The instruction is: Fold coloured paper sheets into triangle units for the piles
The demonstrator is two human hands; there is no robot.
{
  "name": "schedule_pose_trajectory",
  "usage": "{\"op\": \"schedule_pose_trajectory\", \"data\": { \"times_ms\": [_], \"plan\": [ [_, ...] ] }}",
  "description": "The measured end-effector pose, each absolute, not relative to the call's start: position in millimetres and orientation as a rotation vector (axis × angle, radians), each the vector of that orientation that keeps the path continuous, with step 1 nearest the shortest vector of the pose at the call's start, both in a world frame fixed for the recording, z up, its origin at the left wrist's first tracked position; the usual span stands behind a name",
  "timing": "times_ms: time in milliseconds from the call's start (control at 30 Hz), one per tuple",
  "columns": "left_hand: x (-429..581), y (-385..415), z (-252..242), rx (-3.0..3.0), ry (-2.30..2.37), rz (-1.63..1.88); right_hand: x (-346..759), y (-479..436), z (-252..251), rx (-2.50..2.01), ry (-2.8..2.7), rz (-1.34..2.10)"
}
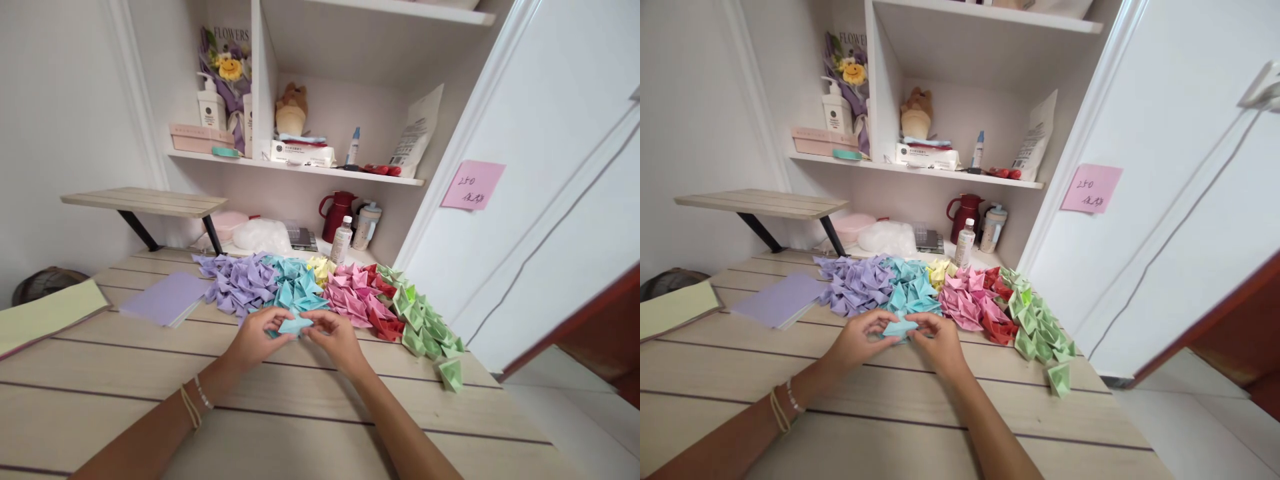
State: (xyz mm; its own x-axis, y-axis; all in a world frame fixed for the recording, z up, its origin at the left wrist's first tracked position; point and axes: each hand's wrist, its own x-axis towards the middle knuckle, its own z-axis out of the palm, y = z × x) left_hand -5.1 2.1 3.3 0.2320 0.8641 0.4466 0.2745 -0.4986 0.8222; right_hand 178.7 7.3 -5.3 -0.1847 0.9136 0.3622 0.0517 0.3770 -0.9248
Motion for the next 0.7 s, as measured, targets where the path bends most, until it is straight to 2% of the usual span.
{"op": "schedule_pose_trajectory", "data": {
  "times_ms": [133,333,467,700],
  "plan": [
    [-3.8,0.7,0.1,2.028,1.1,1.353,178.0,6.3,-3.9,-0.822,-1.571,1.06],
    [-0.1,1.6,-1.5,1.886,0.998,1.254,173.7,1.9,1.3,-0.818,-1.605,1.028],
    [-2.8,-1.9,4.5,2.099,1.118,1.299,175.3,2.8,-0.8,-0.859,-1.594,1.022],
    [-12.0,-2.0,9.5,2.313,1.109,1.248,179.2,-3.0,1.6,-0.877,-1.957,0.362]
  ]
}}
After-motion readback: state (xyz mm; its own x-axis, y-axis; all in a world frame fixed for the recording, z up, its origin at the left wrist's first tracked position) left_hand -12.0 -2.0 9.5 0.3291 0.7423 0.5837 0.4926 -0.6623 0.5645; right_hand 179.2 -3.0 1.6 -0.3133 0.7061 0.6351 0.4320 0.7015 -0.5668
